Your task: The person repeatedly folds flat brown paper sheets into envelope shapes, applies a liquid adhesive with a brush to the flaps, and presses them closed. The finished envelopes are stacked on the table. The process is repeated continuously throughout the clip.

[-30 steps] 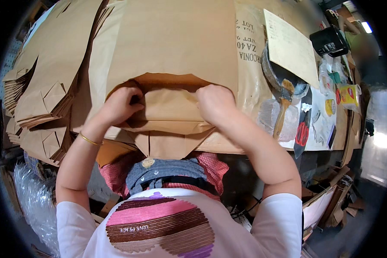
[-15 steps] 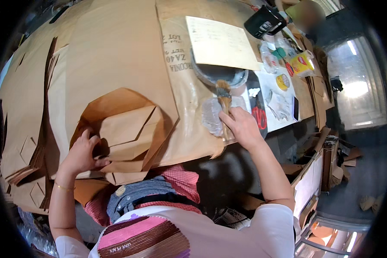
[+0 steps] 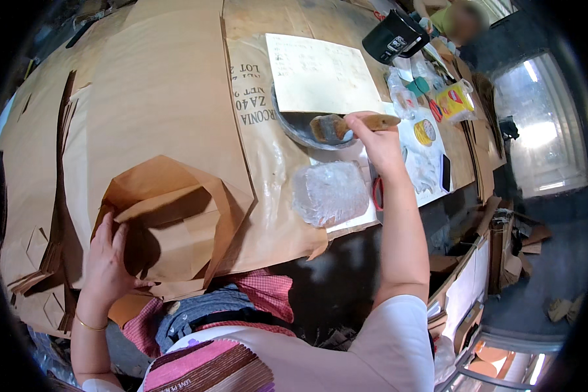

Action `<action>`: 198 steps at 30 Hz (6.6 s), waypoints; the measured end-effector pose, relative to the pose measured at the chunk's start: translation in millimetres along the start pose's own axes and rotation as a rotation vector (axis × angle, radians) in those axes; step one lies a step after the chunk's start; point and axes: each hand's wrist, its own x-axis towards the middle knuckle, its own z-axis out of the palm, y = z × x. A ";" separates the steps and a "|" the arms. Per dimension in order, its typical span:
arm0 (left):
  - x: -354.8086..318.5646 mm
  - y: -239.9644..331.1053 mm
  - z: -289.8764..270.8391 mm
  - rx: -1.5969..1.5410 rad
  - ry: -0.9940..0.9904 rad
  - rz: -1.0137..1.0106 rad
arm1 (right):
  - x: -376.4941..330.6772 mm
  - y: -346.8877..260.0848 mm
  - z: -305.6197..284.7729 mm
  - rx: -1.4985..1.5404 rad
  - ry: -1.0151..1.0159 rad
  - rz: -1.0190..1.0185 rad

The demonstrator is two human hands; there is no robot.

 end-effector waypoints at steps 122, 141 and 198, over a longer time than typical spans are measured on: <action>10.8 -44.3 102.3 -0.159 0.292 0.219 | -126.4 -1.3 284.7 1.305 -0.687 0.312; 32.3 -57.0 118.7 0.085 0.444 0.253 | -239.4 -37.7 163.3 -0.229 -0.809 -0.939; 42.2 -60.7 101.4 -0.106 0.513 0.297 | -39.7 -57.0 251.0 -0.090 -0.354 -0.128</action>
